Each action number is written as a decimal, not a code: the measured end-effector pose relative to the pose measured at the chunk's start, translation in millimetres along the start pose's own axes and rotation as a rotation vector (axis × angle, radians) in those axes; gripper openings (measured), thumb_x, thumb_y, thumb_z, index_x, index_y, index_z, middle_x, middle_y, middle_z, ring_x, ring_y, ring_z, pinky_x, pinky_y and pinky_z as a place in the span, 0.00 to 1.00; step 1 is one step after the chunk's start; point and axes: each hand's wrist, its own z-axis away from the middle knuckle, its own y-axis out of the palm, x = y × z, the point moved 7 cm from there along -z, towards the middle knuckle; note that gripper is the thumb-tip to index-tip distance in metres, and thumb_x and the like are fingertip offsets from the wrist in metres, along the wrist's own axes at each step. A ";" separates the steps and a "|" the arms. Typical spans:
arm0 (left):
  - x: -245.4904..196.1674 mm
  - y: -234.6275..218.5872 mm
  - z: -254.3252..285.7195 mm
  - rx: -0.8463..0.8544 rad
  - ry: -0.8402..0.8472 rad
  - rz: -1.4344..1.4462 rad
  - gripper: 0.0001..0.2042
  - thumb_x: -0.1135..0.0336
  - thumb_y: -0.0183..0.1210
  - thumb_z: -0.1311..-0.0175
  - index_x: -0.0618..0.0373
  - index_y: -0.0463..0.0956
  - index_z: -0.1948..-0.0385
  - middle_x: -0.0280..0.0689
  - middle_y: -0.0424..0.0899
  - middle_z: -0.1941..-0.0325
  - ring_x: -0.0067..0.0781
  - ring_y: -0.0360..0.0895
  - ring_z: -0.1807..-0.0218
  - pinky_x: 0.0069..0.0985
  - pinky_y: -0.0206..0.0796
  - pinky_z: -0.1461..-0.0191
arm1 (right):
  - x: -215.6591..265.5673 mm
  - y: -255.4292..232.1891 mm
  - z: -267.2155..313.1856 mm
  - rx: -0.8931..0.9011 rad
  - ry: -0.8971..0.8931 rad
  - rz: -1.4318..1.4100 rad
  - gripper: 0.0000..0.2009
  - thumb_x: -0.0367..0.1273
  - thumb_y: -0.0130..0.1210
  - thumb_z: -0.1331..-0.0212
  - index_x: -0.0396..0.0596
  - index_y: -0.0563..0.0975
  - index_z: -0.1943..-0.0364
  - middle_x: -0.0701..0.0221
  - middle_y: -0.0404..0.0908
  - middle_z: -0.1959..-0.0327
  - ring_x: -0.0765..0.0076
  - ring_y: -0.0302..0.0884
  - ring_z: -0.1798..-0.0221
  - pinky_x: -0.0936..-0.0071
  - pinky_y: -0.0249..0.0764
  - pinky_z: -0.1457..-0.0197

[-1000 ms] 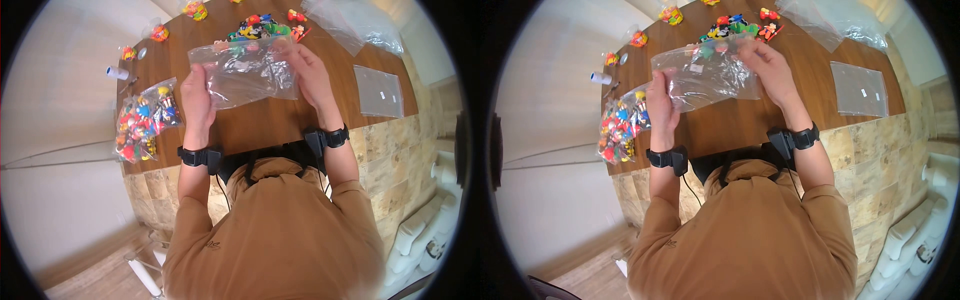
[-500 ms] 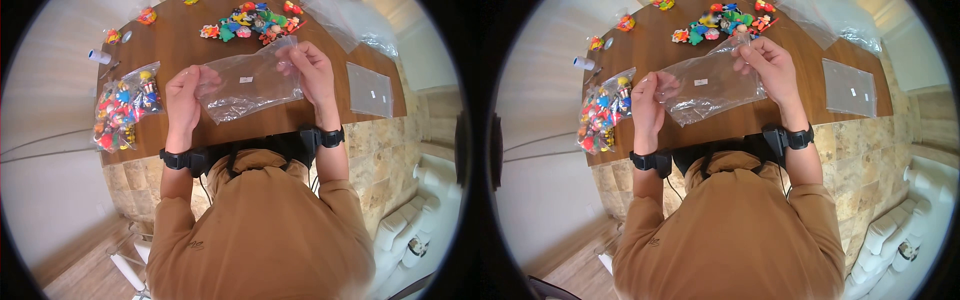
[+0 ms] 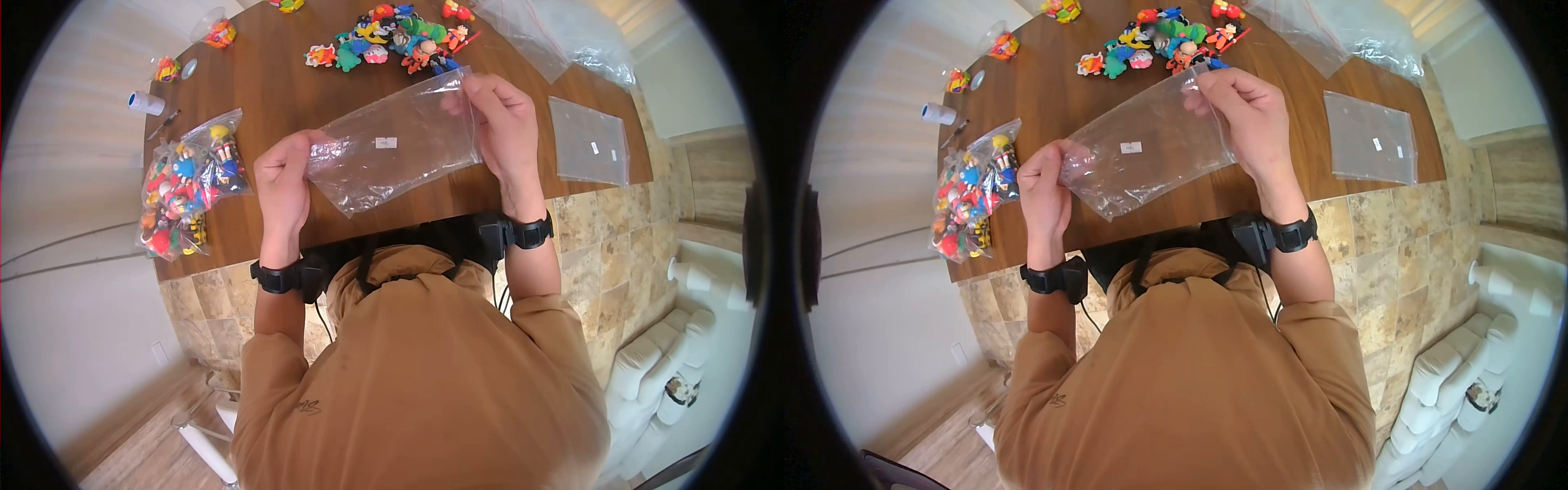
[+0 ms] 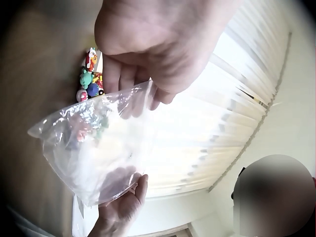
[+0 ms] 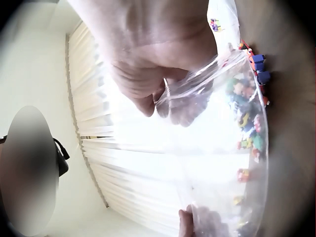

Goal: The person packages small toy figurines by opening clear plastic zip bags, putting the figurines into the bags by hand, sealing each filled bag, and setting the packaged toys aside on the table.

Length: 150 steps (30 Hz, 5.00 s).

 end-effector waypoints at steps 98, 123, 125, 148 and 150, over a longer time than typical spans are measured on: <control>-26.2 146.1 9.2 0.499 0.091 -0.312 0.06 0.83 0.60 0.40 0.68 0.82 0.63 0.41 0.84 0.60 0.27 0.80 0.58 0.21 0.71 0.53 | 48.9 5.0 74.3 0.148 0.006 0.782 0.07 0.32 0.61 0.42 0.45 0.81 0.64 0.64 0.83 0.70 0.57 0.82 0.67 0.68 0.76 0.64; -30.9 112.5 3.5 0.283 -0.018 -0.178 0.06 0.81 0.56 0.39 0.70 0.81 0.65 0.44 0.85 0.61 0.30 0.81 0.58 0.24 0.70 0.50 | 65.6 -18.4 91.7 0.172 0.010 0.941 0.05 0.31 0.60 0.41 0.46 0.81 0.64 0.66 0.82 0.72 0.58 0.79 0.70 0.68 0.73 0.67; -22.9 114.7 2.3 0.329 -0.067 -0.190 0.08 0.79 0.57 0.38 0.69 0.81 0.60 0.44 0.85 0.59 0.32 0.81 0.56 0.26 0.70 0.47 | 72.1 -30.0 93.9 0.150 0.000 0.994 0.05 0.31 0.60 0.40 0.46 0.81 0.63 0.67 0.81 0.73 0.63 0.80 0.71 0.71 0.73 0.68; -63.5 -146.1 3.0 -0.526 0.315 -1.318 0.25 0.57 0.70 0.48 0.62 0.78 0.51 0.46 0.80 0.45 0.53 0.73 0.41 0.41 0.66 0.39 | 121.2 -301.4 111.0 -0.753 0.029 1.495 0.25 0.45 0.57 0.33 0.39 0.75 0.42 0.61 0.83 0.48 0.67 0.80 0.47 0.72 0.72 0.41; -48.7 -139.8 -2.8 -0.412 0.224 -1.744 0.32 0.48 0.71 0.52 0.61 0.78 0.49 0.46 0.79 0.42 0.56 0.66 0.34 0.48 0.60 0.34 | 114.9 -284.6 106.8 -0.673 -0.075 1.368 0.22 0.41 0.57 0.32 0.40 0.75 0.41 0.63 0.82 0.47 0.71 0.78 0.47 0.74 0.71 0.41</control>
